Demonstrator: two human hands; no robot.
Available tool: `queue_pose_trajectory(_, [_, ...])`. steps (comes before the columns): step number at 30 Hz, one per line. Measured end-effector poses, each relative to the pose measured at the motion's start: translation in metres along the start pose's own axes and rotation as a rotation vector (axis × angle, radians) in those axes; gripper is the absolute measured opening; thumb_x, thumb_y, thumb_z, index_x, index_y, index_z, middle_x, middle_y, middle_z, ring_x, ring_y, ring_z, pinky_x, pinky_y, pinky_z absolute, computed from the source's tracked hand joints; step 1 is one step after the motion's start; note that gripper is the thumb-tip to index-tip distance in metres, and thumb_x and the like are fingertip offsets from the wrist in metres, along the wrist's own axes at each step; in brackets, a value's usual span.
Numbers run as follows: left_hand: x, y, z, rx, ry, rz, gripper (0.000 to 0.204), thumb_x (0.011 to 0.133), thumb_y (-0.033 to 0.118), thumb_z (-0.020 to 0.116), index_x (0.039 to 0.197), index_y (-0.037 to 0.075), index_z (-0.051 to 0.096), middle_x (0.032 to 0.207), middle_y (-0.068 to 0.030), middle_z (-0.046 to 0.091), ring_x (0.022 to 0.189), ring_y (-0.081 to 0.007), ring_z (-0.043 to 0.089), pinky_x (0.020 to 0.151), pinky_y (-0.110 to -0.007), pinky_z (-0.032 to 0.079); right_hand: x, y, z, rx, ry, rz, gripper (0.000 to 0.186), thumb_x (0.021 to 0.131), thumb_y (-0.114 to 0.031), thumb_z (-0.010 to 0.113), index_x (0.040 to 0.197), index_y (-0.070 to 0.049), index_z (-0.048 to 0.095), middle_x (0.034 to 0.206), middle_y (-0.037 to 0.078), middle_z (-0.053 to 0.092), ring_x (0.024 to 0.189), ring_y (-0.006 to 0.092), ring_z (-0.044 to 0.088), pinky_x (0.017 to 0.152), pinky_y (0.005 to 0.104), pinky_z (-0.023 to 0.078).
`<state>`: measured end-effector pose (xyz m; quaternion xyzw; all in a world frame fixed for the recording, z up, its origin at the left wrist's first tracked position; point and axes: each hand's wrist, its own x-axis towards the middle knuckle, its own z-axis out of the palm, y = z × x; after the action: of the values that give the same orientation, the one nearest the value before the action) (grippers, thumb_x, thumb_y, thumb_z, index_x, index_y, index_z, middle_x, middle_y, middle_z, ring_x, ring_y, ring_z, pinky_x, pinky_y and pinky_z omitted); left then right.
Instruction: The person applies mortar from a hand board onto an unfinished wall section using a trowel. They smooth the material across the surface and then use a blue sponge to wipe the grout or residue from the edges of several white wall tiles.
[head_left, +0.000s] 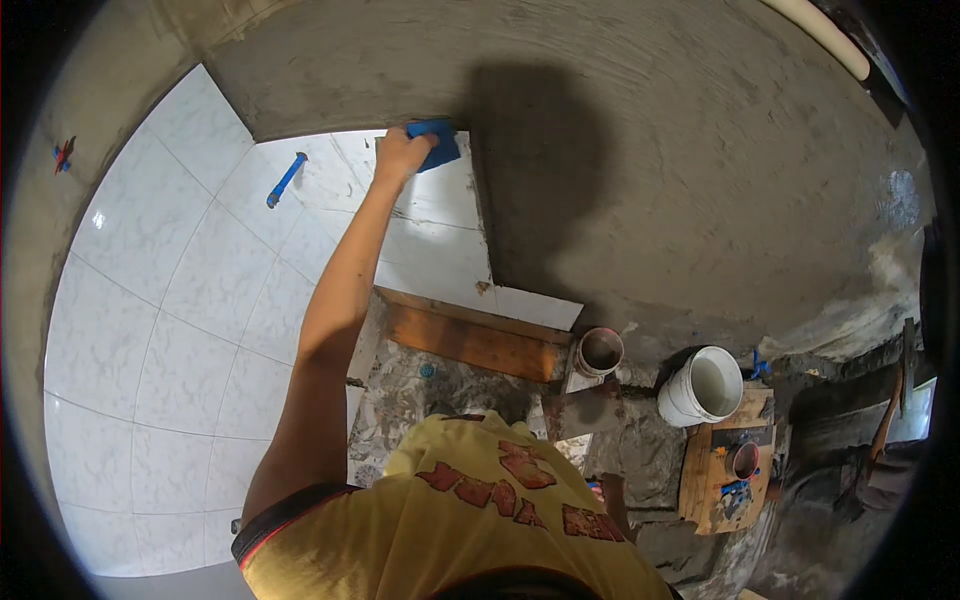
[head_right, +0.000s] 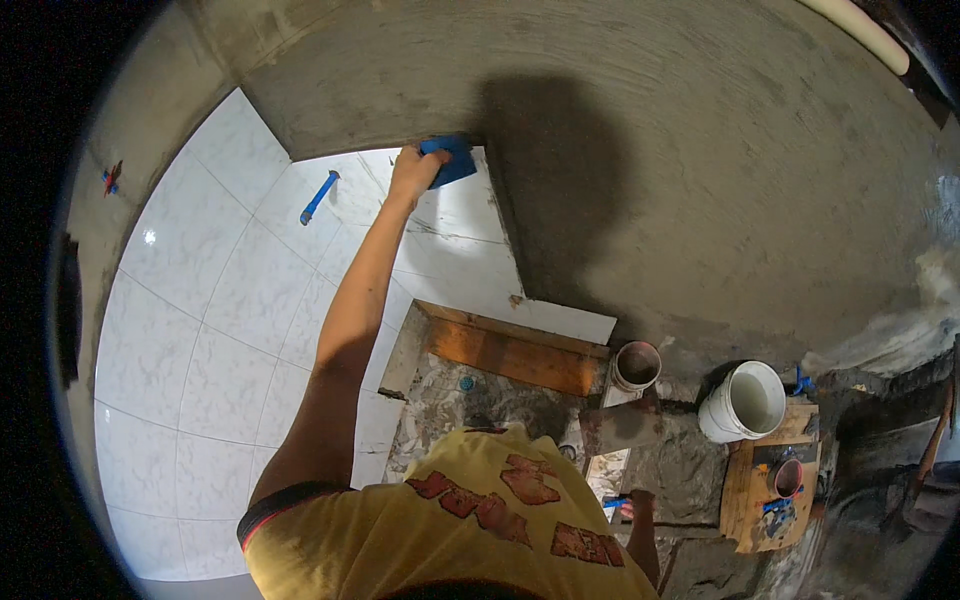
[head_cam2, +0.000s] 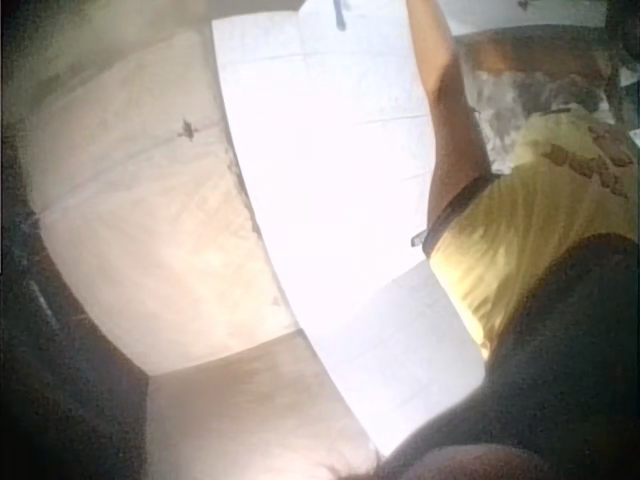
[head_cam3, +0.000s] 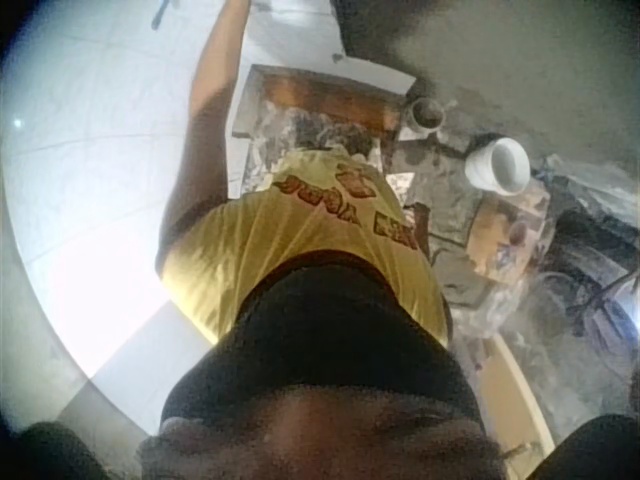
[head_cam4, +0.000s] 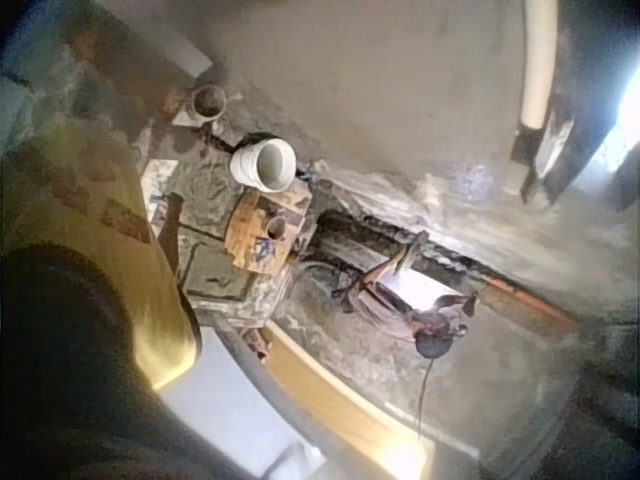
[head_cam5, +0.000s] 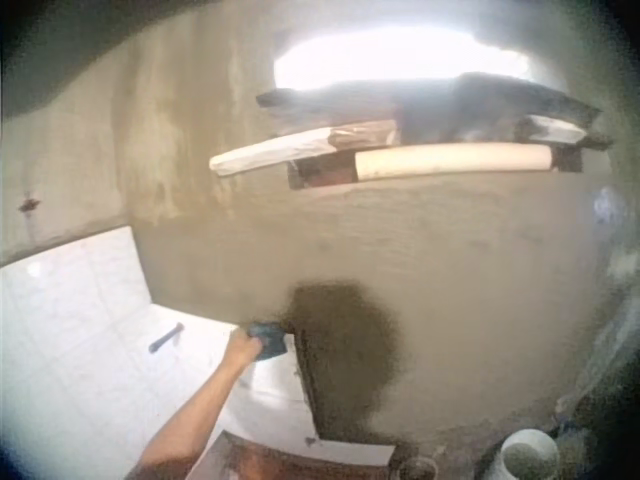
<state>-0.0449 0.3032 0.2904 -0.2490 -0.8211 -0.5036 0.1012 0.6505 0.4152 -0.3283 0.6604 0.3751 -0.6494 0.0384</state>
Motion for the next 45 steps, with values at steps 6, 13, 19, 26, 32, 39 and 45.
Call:
queue_pose_trajectory(6, [-0.021,-0.01,0.043,0.062,-0.128,0.002,0.04,0.075,0.024,0.076,0.103,-0.003,0.071,0.091,-0.0199,0.073,0.082,-0.0283,0.071,0.075,-0.036,0.055,0.063,0.032,-0.037,0.151,-0.203,0.044,0.03,0.093,-0.033,0.059,0.107,-0.007,0.062,0.097,0.013,0.067,0.075,0.0259,0.068,0.056,0.0423,0.057])
queue_pose_trajectory(13, [-0.203,0.009,0.139,-1.095,-0.425,-0.759,0.048,0.084,0.019,0.073,0.122,0.0,0.051,0.111,-0.0143,0.061,0.091,-0.0249,0.067,0.066,-0.036,0.06,-0.142,-0.198,0.127,0.267,-0.378,-0.581,0.022,0.092,-0.031,0.06,0.095,-0.01,0.063,0.085,0.001,0.058,0.077,0.0163,0.06,0.065,0.0372,0.049])
queue_pose_trajectory(19, [-0.3,-0.06,0.147,-0.86,-0.492,-1.002,0.048,0.087,0.017,0.073,0.127,0.003,0.051,0.112,-0.01,0.06,0.097,-0.0244,0.065,0.074,-0.036,0.058,-0.279,-0.308,0.229,0.669,-0.785,-0.67,0.046,0.101,-0.037,0.054,0.135,-0.007,0.05,0.124,0.007,0.059,0.108,0.0206,0.058,0.095,0.0368,0.045])
queue_pose_trajectory(26, [-0.307,-0.147,0.096,-0.42,-0.763,-0.969,0.048,0.089,0.018,0.072,0.133,0.011,0.055,0.112,-0.0077,0.064,0.103,-0.0188,0.061,0.084,-0.036,0.049,-0.23,-0.295,0.329,0.736,-0.505,-0.467,0.045,0.086,-0.027,0.074,0.121,-0.003,0.058,0.113,0.008,0.061,0.1,0.0201,0.06,0.09,0.0375,0.047])
queue_pose_trajectory(32, [-0.283,-0.284,-0.034,-0.269,-0.755,-1.049,0.043,0.092,0.023,0.066,0.132,0.009,0.056,0.106,-0.0047,0.063,0.093,-0.0161,0.061,0.081,-0.032,0.048,-0.121,-0.304,0.446,0.613,-0.149,-0.499,0.037,0.083,-0.018,0.075,0.113,-0.001,0.061,0.103,0.008,0.063,0.09,0.0195,0.062,0.083,0.0345,0.051])
queue_pose_trajectory(39, [-0.301,-0.468,-0.186,0.177,-0.775,-1.202,0.039,0.089,0.016,0.062,0.127,0.006,0.059,0.09,-0.0052,0.067,0.071,-0.0143,0.062,0.062,-0.028,0.049,0.074,-0.293,0.492,1.025,-0.132,-0.983,0.043,0.088,-0.006,0.068,0.125,0.0,0.047,0.108,0.009,0.057,0.097,0.0221,0.056,0.09,0.0357,0.046])
queue_pose_trajectory(45, [-0.346,-0.549,-0.343,-0.146,-0.515,-1.719,0.031,0.096,0.015,0.053,0.126,0.006,0.057,0.09,-0.0074,0.066,0.064,-0.0165,0.062,0.05,-0.025,0.044,0.06,-0.349,0.516,0.557,0.939,-1.13,0.017,0.102,-0.025,0.042,0.103,-0.008,0.046,0.087,0.004,0.052,0.069,0.0147,0.055,0.053,0.0184,0.047])
